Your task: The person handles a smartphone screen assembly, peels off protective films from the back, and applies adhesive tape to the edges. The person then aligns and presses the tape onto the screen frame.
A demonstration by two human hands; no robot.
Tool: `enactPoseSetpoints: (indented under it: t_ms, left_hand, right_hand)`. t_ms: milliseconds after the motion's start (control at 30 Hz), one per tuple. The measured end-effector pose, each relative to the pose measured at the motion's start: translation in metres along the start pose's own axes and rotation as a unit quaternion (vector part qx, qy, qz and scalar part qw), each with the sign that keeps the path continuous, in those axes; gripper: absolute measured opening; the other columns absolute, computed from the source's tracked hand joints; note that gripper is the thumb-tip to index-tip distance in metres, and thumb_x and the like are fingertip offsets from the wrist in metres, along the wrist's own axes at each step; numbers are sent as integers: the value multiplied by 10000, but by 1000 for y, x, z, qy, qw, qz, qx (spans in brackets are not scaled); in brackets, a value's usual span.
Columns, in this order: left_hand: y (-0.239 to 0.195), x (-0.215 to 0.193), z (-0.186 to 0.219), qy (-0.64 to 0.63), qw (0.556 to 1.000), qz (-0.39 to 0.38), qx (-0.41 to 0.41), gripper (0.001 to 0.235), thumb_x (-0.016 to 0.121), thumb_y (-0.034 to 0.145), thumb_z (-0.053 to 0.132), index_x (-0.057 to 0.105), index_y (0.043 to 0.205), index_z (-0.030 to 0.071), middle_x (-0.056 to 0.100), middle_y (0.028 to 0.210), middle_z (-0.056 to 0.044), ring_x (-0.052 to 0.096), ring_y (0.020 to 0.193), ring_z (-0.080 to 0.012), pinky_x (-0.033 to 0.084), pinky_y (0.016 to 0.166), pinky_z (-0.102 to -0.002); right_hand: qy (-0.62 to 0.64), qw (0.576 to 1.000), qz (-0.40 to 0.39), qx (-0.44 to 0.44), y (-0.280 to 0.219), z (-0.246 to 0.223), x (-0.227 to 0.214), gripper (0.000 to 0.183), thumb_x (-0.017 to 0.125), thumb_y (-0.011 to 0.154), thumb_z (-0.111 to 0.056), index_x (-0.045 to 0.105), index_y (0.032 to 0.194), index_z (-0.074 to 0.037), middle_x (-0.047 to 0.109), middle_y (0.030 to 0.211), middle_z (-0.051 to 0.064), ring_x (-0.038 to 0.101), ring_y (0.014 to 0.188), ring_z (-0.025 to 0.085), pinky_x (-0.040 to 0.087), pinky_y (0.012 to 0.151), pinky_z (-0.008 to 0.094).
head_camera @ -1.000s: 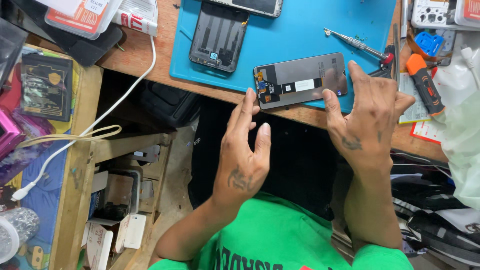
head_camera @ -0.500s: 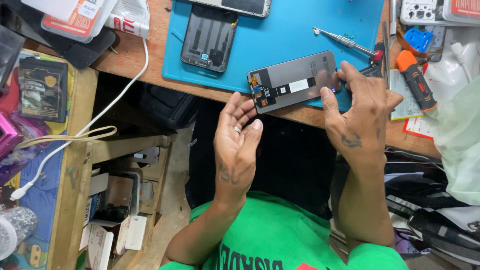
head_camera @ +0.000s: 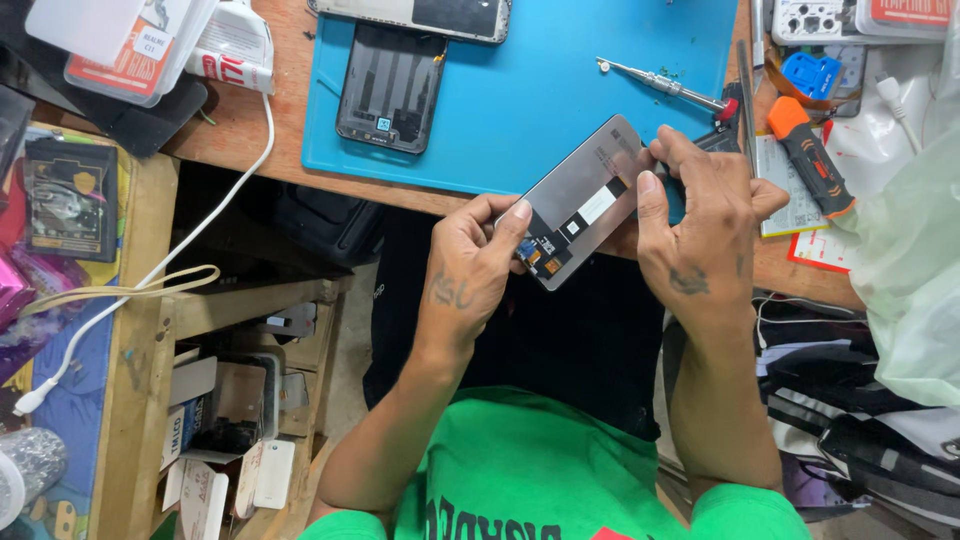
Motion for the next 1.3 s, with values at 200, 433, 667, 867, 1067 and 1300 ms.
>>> enactPoseSetpoints:
  t_ms: [200, 433, 667, 867, 1067, 1300]
  left_hand:
    - [-2, 0, 0, -18, 999, -25, 23, 259, 624, 1015, 163, 712, 1088, -69, 752, 867, -69, 651, 726, -59, 522, 678, -210]
    - [-23, -3, -5, -109, 992, -17, 56, 287, 601, 1045, 146, 632, 1211, -86, 744, 1029, -114, 698, 895, -117, 557, 833, -256]
    - [-30, 17, -14, -149, 980, -55, 122, 249, 625, 1063, 125, 589, 1256, -28, 698, 1156, -113, 657, 1083, -144, 528, 992, -288]
    - [-19, 10, -9, -131, 978, -97, 131, 237, 656, 1061, 86, 617, 1260, -36, 665, 1106, -82, 608, 990, -120, 518, 899, -272]
    - [-6, 6, -1, -111, 978, -130, 117, 264, 637, 1061, 164, 636, 1254, -17, 685, 1080, -53, 626, 974, -88, 514, 863, -241]
    - [-7, 1, -6, -108, 979, -141, 95, 312, 633, 1059, 236, 634, 1216, -34, 723, 1041, -62, 665, 931, -93, 548, 841, -247]
  right_hand:
    - [25, 997, 72, -5, -12, 1, -16, 289, 651, 1083, -77, 640, 1363, -7, 673, 1260, 134, 580, 1192, 254, 346, 1106, 386]
    - [351, 926, 105, 88, -42, 16, -6, 333, 647, 1088, -104, 567, 1383, 29, 647, 1274, 125, 598, 1063, 163, 514, 1019, 302]
    - [591, 795, 6, 137, -46, 21, 45, 299, 629, 1055, -8, 585, 1333, 92, 706, 1204, 162, 686, 1109, 186, 550, 1037, 326]
    - [570, 811, -7, 129, -40, 20, 42, 228, 620, 1052, 22, 611, 1266, 102, 728, 1139, 157, 714, 1023, 172, 585, 952, 315]
    - [554, 823, -21, 127, -42, 12, 46, 222, 634, 1045, 39, 630, 1261, 93, 725, 1150, 140, 693, 1052, 150, 552, 985, 275]
    - [532, 836, -97, 93, -62, 8, 49, 249, 668, 1049, -61, 650, 1254, 78, 722, 1193, 155, 701, 1101, 160, 559, 1011, 283]
Point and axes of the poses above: each hand's wrist, its own y-axis towards the middle knuckle, its own x-axis out of the palm, z = x × y, the point moved 8 cm from there along y, towards the middle knuckle
